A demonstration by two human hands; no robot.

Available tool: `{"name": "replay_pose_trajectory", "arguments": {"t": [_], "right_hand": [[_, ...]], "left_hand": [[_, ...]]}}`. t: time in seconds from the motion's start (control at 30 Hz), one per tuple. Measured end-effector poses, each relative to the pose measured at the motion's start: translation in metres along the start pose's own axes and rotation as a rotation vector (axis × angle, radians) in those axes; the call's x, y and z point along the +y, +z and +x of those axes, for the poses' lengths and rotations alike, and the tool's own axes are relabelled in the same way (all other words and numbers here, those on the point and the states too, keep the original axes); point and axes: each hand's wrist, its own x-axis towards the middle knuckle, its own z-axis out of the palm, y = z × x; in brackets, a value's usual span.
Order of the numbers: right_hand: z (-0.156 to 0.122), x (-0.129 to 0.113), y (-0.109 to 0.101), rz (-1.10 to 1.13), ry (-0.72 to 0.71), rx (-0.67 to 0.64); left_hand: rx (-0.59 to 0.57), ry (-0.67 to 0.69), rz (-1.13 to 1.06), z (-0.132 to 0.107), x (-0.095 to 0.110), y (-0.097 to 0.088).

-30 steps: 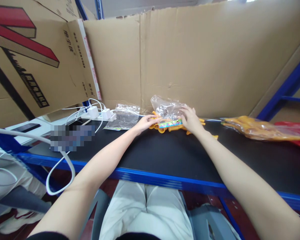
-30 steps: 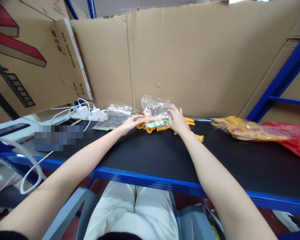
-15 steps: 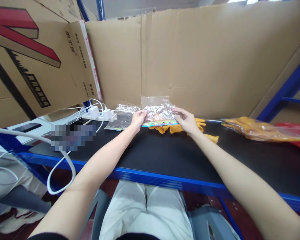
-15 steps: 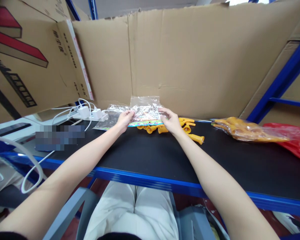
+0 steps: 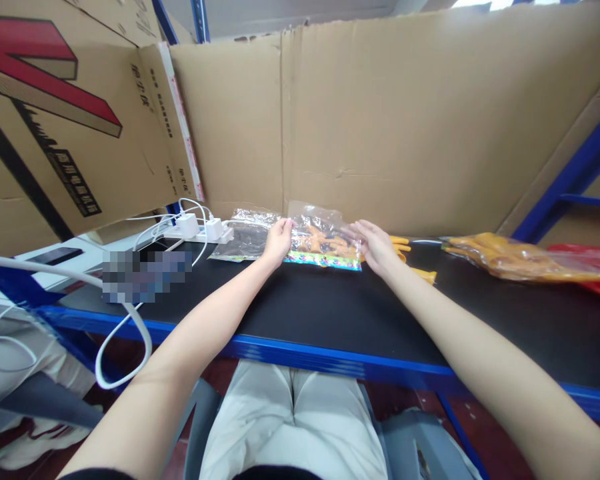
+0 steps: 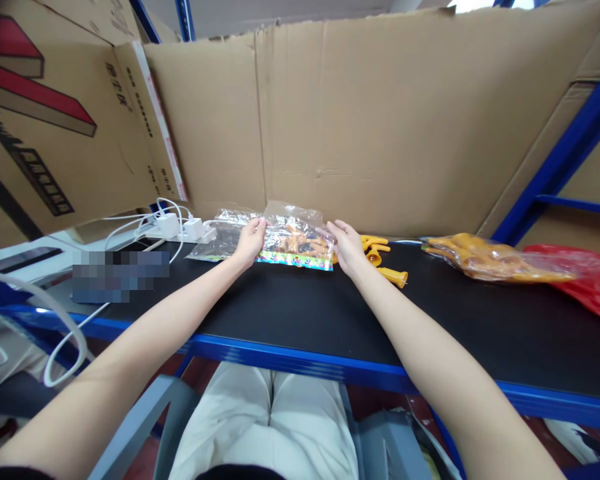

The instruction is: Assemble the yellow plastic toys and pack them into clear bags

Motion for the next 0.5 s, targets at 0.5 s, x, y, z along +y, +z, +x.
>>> {"name": "replay_pose_trajectory", "arguments": {"t": [0.5], "right_hand": [[0.0005, -0.0088, 0.0045, 0.094, -0.090, 0.127]], "left_hand": [[-0.074, -0.071, -0.044, -0.0030, 0.0050, 0.0013]]}}
